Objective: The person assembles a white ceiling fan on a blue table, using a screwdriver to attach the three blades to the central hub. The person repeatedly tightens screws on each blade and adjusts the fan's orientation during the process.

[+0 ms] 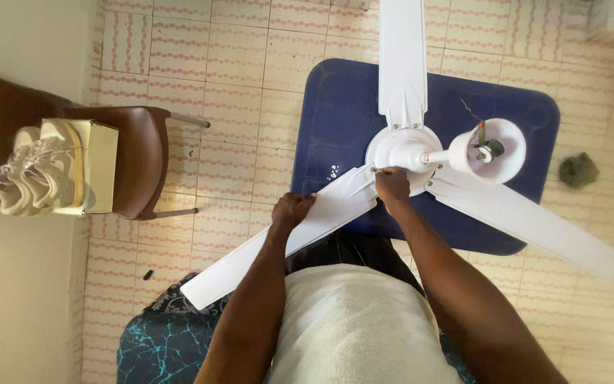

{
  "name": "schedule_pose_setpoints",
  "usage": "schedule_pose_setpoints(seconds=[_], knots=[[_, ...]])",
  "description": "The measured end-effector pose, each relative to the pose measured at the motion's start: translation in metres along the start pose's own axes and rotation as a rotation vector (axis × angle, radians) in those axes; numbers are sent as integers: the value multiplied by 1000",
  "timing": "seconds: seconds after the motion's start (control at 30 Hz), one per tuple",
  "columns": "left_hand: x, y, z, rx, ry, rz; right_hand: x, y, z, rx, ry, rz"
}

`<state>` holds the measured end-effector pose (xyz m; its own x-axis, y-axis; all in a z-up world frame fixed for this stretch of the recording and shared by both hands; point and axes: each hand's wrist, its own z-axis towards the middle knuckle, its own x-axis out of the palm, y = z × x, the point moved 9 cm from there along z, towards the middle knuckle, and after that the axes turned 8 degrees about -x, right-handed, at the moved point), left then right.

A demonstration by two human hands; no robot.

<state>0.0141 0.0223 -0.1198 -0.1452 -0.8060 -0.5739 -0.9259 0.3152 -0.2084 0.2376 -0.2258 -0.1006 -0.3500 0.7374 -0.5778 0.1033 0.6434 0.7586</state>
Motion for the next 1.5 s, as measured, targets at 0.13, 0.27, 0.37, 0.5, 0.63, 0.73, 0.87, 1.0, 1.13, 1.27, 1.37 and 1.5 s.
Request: schedule_pose_setpoints(seconds=[0.13, 0.27, 0.37, 0.5, 0.63, 0.73, 0.87, 1.0, 1.13, 1.27, 1.37, 1.5], knots=[[-18, -60, -16, 159, -113, -70, -18, -24, -48, -244, -42, -81], [3, -140, -18, 349, -136, -37, -30, -73, -76, -31, 52, 57], [26, -178, -4, 337, -110, 48, -53, -80, -80, -73, -3, 7], [41, -183, 4, 238, -44, 137, -80, -98, -97, -44, -95, 26], [37, -184, -1, 144, 48, 126, -98, -113, -117, 55, -167, -32], [23, -197, -11, 191, -40, 170, -107, -115, -131, 93, -208, -16], [18, -200, -12, 185, 66, 196, -114, -122, -135, 235, -235, 65], [14, -202, -15, 190, 36, 242, -138, -102, -119, 110, -261, -5], [17, -205, -15, 139, 59, 269, -177, -79, -101, -75, -309, -143], [10, -204, -30, 145, -168, 223, -214, -89, -58, 1, -210, -417], [13, -205, -59, 227, -406, 158, -234, -93, -21, -150, -205, -659], [43, -223, -93, 317, -498, 193, -238, -122, 29, -288, -55, -625]])
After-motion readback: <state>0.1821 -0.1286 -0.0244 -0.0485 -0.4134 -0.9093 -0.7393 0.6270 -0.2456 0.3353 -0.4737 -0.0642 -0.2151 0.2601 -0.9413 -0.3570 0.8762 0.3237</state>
